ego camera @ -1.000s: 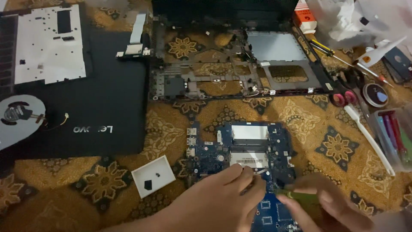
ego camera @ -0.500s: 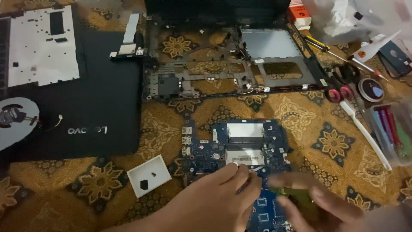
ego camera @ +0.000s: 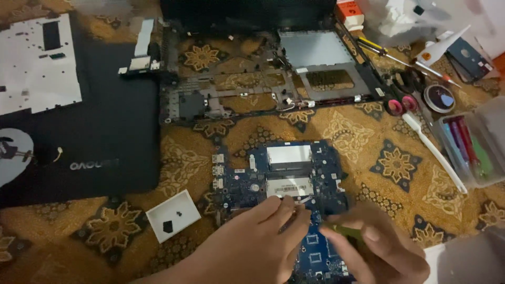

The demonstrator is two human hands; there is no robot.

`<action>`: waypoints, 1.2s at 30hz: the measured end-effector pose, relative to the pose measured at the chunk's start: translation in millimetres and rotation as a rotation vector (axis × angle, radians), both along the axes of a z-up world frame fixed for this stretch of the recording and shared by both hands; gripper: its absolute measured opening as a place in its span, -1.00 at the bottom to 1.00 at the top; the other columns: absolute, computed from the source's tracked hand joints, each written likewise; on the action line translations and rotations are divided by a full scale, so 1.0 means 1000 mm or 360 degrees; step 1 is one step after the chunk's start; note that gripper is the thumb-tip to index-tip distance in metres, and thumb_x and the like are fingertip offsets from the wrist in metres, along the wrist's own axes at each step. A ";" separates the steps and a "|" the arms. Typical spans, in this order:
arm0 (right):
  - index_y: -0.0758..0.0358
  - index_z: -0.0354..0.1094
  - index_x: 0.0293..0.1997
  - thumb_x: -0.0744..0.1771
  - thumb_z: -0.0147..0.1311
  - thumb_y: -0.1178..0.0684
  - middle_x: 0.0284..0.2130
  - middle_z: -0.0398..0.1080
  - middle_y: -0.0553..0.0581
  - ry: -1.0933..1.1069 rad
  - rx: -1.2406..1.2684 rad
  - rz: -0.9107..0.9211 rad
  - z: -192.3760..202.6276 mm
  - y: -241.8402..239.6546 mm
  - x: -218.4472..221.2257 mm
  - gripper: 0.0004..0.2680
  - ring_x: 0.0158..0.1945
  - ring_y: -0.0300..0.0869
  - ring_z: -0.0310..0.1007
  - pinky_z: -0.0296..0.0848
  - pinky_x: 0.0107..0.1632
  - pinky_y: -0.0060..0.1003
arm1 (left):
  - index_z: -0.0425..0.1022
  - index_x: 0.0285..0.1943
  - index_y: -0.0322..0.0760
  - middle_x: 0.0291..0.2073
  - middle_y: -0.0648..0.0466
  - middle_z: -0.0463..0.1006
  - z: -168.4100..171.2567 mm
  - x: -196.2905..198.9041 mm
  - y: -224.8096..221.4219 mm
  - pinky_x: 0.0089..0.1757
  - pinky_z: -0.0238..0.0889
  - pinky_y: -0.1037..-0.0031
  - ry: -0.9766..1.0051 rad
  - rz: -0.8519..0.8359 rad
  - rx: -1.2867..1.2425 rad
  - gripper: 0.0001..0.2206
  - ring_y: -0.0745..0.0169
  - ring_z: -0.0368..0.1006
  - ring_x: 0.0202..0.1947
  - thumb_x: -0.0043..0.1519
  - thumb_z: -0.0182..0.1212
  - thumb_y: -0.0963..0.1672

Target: Repairing a laptop by installing the motherboard, RAM modules, and connecting internal ribbon cables

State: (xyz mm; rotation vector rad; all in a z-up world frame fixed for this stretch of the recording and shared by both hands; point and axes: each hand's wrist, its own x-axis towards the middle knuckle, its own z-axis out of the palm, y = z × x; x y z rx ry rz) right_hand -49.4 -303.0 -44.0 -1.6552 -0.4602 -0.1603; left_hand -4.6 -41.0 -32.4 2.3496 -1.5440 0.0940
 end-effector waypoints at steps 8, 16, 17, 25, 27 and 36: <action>-0.03 0.28 0.40 0.26 0.32 0.23 0.18 0.51 0.29 0.0006 -0.0061 0.0026 0.025 0.013 0.004 -0.47 0.20 -0.06 0.65 0.75 0.11 -0.32 | 0.27 0.44 -0.41 0.33 -0.17 0.30 -0.006 0.001 -0.001 0.36 0.05 -0.06 0.0070 0.0049 -0.0126 -0.56 -0.31 0.15 0.36 0.47 -0.07 -0.04; 0.07 0.27 0.32 0.36 -0.09 -0.12 -0.15 0.57 0.15 -0.0110 -0.0419 0.0046 -0.027 -0.017 0.048 -0.63 -0.33 -0.25 0.60 0.65 -0.15 -0.31 | 0.28 0.43 -0.39 0.32 -0.13 0.32 -0.007 0.002 -0.004 0.31 0.08 0.03 0.0027 0.0083 -0.0067 -0.55 -0.26 0.19 0.33 0.46 -0.10 -0.01; 0.17 0.35 0.27 0.48 -0.51 -0.54 -0.12 0.66 0.17 0.0208 -0.0436 0.0805 -0.060 -0.061 0.056 -0.40 -0.38 -0.18 0.74 0.75 -0.21 -0.21 | 0.22 0.47 -0.36 0.34 -0.12 0.29 -0.010 0.002 -0.004 0.35 0.03 0.02 0.0103 0.0087 -0.0068 -0.52 -0.25 0.15 0.37 0.46 -0.11 0.00; -0.10 0.28 0.32 0.37 0.10 0.21 0.04 0.47 0.21 -0.0306 -0.0085 -0.0069 0.029 0.035 0.020 -0.64 -0.11 -0.29 0.53 0.65 -0.04 -0.45 | 0.34 0.39 -0.45 0.29 -0.19 0.36 0.004 0.002 -0.002 0.23 0.11 0.01 0.0053 0.0089 -0.0125 -0.58 -0.27 0.22 0.29 0.46 -0.05 -0.05; -0.24 0.20 0.44 0.33 0.19 0.27 0.27 0.42 0.25 -0.0317 -0.0094 0.0065 0.021 0.018 0.024 -0.47 0.12 -0.24 0.63 0.72 0.15 -0.40 | 0.29 0.41 -0.41 0.32 -0.14 0.32 -0.001 0.002 0.000 0.28 0.09 0.01 0.0103 0.0091 -0.0131 -0.57 -0.24 0.19 0.33 0.46 -0.05 -0.04; 0.56 0.44 0.08 0.47 -0.17 0.08 -0.50 0.21 0.21 0.1415 0.0620 -0.0260 -0.006 -0.035 -0.001 -0.72 -0.44 -0.05 0.34 0.36 0.02 -0.14 | 0.16 0.49 -0.42 0.36 -0.19 0.25 -0.004 0.001 0.002 0.40 -0.05 -0.10 0.0322 0.0053 -0.0182 -0.50 -0.34 0.10 0.39 0.43 -0.02 -0.04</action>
